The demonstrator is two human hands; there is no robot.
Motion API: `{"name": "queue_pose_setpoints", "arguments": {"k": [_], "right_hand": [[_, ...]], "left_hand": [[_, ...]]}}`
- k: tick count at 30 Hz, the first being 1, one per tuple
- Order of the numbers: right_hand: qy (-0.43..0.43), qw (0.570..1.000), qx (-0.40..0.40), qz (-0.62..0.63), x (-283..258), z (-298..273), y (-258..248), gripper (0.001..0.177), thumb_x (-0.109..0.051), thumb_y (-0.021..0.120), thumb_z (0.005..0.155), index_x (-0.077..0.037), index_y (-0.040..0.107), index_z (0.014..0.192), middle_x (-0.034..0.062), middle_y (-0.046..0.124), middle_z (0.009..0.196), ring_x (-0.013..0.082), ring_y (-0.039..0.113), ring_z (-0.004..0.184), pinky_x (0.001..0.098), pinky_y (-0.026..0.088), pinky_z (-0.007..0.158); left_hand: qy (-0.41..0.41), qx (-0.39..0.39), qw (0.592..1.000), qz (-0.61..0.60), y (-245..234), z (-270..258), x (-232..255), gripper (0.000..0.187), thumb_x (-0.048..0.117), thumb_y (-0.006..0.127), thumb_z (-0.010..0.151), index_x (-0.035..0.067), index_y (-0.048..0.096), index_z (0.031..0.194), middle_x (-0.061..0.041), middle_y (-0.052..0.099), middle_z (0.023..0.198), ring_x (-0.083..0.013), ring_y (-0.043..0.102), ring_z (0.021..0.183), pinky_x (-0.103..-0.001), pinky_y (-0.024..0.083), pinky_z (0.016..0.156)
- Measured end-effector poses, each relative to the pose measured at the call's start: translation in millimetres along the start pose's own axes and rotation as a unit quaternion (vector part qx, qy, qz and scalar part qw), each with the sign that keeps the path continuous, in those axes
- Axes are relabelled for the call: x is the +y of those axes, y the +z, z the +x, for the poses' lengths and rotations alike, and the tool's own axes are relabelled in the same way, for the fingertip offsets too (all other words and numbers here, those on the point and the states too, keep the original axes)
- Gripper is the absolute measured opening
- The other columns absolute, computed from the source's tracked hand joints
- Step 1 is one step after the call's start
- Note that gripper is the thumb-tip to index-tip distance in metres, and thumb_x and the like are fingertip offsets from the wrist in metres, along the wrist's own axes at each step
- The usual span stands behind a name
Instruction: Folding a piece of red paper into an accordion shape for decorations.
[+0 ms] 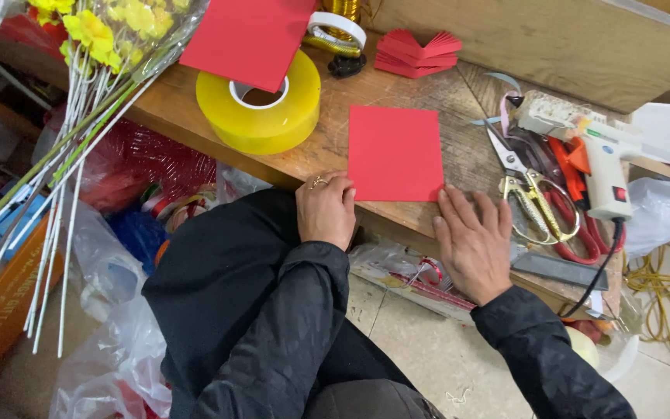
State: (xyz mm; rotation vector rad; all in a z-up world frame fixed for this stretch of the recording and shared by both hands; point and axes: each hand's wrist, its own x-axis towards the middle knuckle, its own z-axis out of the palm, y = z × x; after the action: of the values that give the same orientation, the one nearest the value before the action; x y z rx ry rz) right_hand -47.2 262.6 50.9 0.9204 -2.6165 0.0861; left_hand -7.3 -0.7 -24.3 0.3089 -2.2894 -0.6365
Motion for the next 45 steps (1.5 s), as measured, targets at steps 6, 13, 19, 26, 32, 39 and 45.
{"name": "queue_pose_setpoints", "arguments": {"k": [6, 13, 19, 26, 32, 39, 45], "right_hand": [[0.007, 1.0, 0.019, 0.003, -3.1, -0.2, 2.2, 0.05, -0.042, 0.044, 0.11, -0.023, 0.06, 0.153, -0.0038, 0.057, 0.158, 0.0324, 0.047, 0.142, 0.0551, 0.025, 0.125], [0.009, 1.0, 0.009, 0.007, -5.1, -2.4, 0.8, 0.05, -0.041, 0.046, 0.111, -0.022, 0.059, 0.156, -0.0038, 0.055, 0.159, 0.0322, 0.046, 0.144, 0.0565, 0.031, 0.121], [0.018, 0.999, 0.03, -0.008, 1.3, -5.8, 12.5, 0.048, -0.038, 0.045, 0.113, -0.021, 0.062, 0.154, -0.0043, 0.059, 0.157, 0.0291, 0.05, 0.142, 0.0531, 0.037, 0.121], [0.052, 0.985, 0.102, 0.126, -7.2, -22.4, -7.8, 0.047, -0.02, 0.065, 0.1, -0.002, 0.065, 0.143, 0.0167, 0.064, 0.141, 0.0386, 0.06, 0.126, 0.051, 0.047, 0.108], [0.46, 0.628, -0.185, 0.6, -107.6, -10.4, -78.7, 0.05, -0.029, 0.06, 0.099, 0.001, 0.066, 0.138, 0.0213, 0.078, 0.114, 0.0277, 0.074, 0.094, 0.0354, 0.06, 0.078], [0.48, 0.432, -0.046, 0.762, -91.4, -9.0, -21.1, 0.016, -0.02, 0.068, 0.101, -0.005, 0.07, 0.108, 0.01, 0.069, 0.09, 0.0246, 0.061, 0.076, 0.0424, 0.056, 0.07], [0.274, 0.68, -0.242, 0.636, -36.8, -22.4, -50.4, 0.032, -0.022, 0.068, 0.096, -0.003, 0.079, 0.118, 0.0071, 0.083, 0.107, 0.0156, 0.071, 0.082, 0.0289, 0.058, 0.07]], "left_hand": [[0.129, -0.002, 0.991, 0.041, -15.4, -3.5, 99.4, 0.055, 0.048, 0.059, 0.102, 0.0, 0.069, 0.128, -0.027, 0.063, 0.141, -0.0436, 0.051, 0.142, -0.061, 0.032, 0.119], [0.052, -0.269, 0.959, 0.075, -43.8, -14.9, 86.5, 0.091, 0.072, 0.037, 0.099, 0.002, 0.043, 0.157, -0.021, 0.04, 0.165, -0.0361, 0.029, 0.158, -0.058, 0.007, 0.131], [-0.005, -0.319, 0.936, 0.15, -55.2, -17.0, 53.0, 0.082, 0.062, 0.039, 0.103, 0.009, 0.028, 0.164, -0.014, 0.021, 0.174, -0.0352, 0.013, 0.162, -0.06, -0.006, 0.131], [0.056, -0.244, 0.956, 0.154, -28.0, -24.4, 29.9, 0.079, 0.02, 0.065, 0.087, 0.011, 0.037, 0.16, -0.015, 0.03, 0.168, -0.0447, 0.017, 0.157, -0.058, 0.014, 0.128], [0.124, -0.11, 0.984, 0.073, -48.6, -33.5, 62.1, 0.064, 0.005, 0.071, 0.063, 0.014, 0.065, 0.126, -0.017, 0.057, 0.142, -0.0473, 0.046, 0.142, -0.061, 0.04, 0.109], [0.098, -0.093, 0.982, -0.129, -68.1, -20.5, 65.3, 0.03, 0.022, 0.07, 0.084, 0.018, 0.082, 0.111, -0.015, 0.066, 0.136, -0.0424, 0.049, 0.135, -0.06, 0.042, 0.107], [0.058, 0.007, 0.986, -0.155, -121.3, 25.1, 87.2, 0.06, 0.045, 0.076, 0.09, 0.01, 0.064, 0.137, -0.015, 0.062, 0.146, -0.036, 0.055, 0.138, -0.052, 0.046, 0.111]]}}
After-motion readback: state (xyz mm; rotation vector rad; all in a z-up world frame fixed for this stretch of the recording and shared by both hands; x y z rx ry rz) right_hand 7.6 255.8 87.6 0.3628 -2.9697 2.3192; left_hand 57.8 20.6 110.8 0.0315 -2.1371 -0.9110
